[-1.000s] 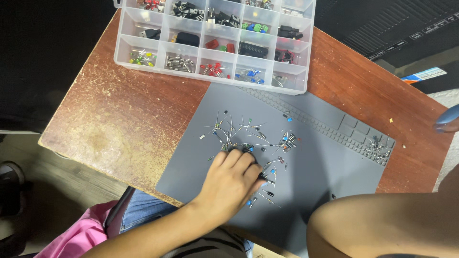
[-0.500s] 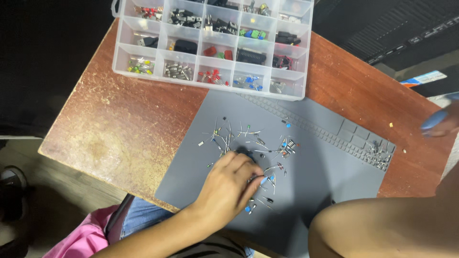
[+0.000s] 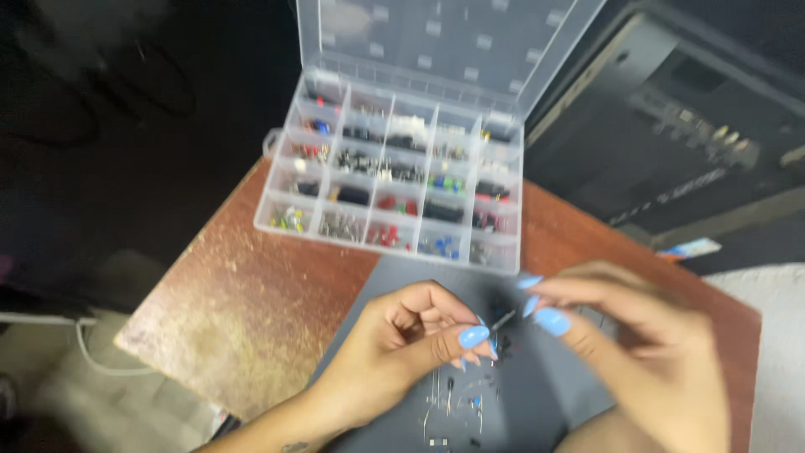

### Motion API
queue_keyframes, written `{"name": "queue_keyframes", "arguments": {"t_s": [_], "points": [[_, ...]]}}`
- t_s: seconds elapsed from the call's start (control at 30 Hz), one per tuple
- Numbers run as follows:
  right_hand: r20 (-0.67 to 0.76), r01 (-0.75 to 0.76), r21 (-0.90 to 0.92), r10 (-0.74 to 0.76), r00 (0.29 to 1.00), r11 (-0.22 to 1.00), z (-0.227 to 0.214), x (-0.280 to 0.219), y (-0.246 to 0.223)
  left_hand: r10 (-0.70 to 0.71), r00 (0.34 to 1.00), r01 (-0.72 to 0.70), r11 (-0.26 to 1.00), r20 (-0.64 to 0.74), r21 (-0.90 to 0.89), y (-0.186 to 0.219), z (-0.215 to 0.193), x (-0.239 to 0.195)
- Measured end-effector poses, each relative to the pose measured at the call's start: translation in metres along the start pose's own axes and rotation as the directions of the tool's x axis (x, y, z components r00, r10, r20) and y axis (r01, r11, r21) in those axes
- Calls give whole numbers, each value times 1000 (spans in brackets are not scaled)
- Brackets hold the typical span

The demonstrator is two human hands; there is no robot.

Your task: The person sorts small electronic components, such as diodes and resistors, from a pile on a gray mat into a compartmentalized plastic storage box. They pick up individual items and place them into specific compartments within the box.

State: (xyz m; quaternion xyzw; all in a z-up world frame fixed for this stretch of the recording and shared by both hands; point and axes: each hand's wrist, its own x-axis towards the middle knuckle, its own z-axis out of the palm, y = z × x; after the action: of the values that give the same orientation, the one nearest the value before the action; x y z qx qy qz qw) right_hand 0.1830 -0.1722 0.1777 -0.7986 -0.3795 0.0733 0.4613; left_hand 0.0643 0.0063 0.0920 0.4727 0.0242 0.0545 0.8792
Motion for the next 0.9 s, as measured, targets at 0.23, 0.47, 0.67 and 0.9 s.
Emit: {"name": "queue_keyframes", "arguments": {"t_s": [0.23, 0.47, 0.67, 0.9], "points": [[-77, 142, 324, -124, 989, 935, 23, 5, 5, 135, 986, -130, 990, 96, -58, 22, 5, 17], [-357, 286, 517, -100, 929, 807, 46, 10, 14, 366, 929, -355, 835, 57, 420, 50, 23, 30], [-457, 355, 599, -57, 887, 718, 53, 10, 30, 745, 513, -747, 143, 426, 649, 62, 28, 44], [-493, 363, 636, -3, 870, 681, 53, 8, 35, 761, 461, -779, 100, 456, 619, 69, 32, 53]]}}
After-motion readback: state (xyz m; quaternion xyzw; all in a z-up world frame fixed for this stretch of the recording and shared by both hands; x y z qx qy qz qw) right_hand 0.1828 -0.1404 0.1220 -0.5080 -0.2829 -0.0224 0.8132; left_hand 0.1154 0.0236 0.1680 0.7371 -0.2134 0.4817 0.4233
